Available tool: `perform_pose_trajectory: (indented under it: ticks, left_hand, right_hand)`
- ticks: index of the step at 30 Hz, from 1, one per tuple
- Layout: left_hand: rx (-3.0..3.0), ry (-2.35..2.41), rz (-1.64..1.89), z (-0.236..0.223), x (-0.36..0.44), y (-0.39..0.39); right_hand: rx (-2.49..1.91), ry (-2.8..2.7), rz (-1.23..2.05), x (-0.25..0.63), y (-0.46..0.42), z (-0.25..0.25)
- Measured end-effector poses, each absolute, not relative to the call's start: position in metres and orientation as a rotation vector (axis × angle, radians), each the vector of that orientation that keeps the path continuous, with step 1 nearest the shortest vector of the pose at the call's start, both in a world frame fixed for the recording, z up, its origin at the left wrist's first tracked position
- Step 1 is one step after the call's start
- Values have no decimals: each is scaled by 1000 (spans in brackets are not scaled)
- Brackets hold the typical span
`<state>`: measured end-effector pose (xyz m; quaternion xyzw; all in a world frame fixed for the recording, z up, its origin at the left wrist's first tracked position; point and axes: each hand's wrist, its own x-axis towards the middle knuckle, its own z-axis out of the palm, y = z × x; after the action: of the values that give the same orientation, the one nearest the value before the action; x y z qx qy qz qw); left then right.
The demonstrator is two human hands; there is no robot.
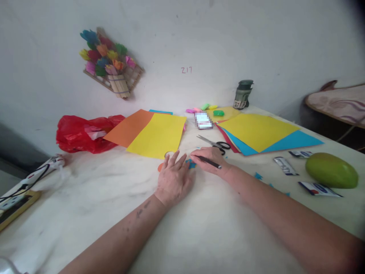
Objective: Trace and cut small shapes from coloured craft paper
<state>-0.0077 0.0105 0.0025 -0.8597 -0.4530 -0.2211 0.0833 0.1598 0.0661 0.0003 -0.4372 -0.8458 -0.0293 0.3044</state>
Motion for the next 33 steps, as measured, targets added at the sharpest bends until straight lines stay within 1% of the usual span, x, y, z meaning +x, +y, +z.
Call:
perform_pose_trajectory:
  ticks: [6, 13, 15, 20, 22, 24, 29, 33]
  left_hand:
    - [-2606, -1334, -531, -2, -7, 10]
    - [-2633, -1308, -559, -4, -6, 11]
    - [-2641, -1314, -576, -4, -6, 11]
    - [-2668, -1316, -616, -2, -7, 11]
    - [-2680, -1302, -623, 0, -7, 10]
    - [-2683, -1295, -621, 1, -6, 10]
    - [-2653, -1312, -608, 3, -4, 10]
    - [-2657, -1316, -592, 1, -4, 11]
  right_hand:
    - [-1190, -2246, -105, 159, 66, 1]
    - [-1182, -2232, -41, 159, 66, 1]
    - [-1184, -2191, 103, 160, 67, 1]
    - [-1163, -1852, 655, 162, 73, -3]
    - [-1113, -1750, 776, 161, 76, -5]
    - [-1105, -1714, 771, 161, 78, -7]
    - [-1177, -1701, 525, 161, 81, -8]
    - [-1177, -1720, 575, 160, 81, -7]
